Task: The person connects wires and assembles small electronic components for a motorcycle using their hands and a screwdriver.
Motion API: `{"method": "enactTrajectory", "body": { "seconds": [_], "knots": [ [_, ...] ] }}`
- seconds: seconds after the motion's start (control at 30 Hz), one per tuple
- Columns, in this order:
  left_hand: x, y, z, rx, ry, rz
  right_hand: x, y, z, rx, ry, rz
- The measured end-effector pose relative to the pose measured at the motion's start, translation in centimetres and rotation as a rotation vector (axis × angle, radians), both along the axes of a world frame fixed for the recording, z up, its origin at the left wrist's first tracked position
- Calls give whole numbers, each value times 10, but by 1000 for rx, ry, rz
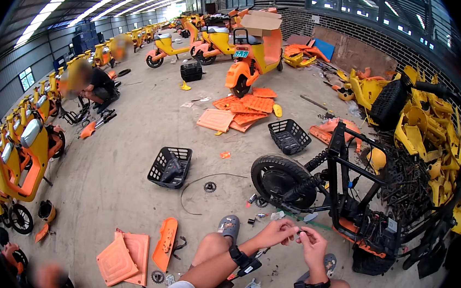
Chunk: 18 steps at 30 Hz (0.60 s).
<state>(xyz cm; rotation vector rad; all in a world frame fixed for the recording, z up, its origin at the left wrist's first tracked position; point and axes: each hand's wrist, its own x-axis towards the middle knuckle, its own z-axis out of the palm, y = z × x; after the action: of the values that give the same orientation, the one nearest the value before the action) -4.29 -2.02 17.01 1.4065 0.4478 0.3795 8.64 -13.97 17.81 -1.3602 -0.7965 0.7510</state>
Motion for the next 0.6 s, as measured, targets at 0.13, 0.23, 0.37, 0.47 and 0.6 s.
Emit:
{"method": "enactTrajectory", "body": {
  "seconds": [0.13,0.23,0.37,0.47,0.6],
  "knots": [
    [-11,1,4,-19,-102,72,0,5,-5,52,81,36],
    [-16,3,2,-81,-64,112,-7,9,0,13,68,51],
    [-17,3,7,4,32,148,-12,14,2,42,106,72],
    [-16,10,0,-68,2,126,-8,16,-3,64,90,113],
    [-12,-2,12,46,-117,200,-1,20,-11,170,252,113]
  ]
}}
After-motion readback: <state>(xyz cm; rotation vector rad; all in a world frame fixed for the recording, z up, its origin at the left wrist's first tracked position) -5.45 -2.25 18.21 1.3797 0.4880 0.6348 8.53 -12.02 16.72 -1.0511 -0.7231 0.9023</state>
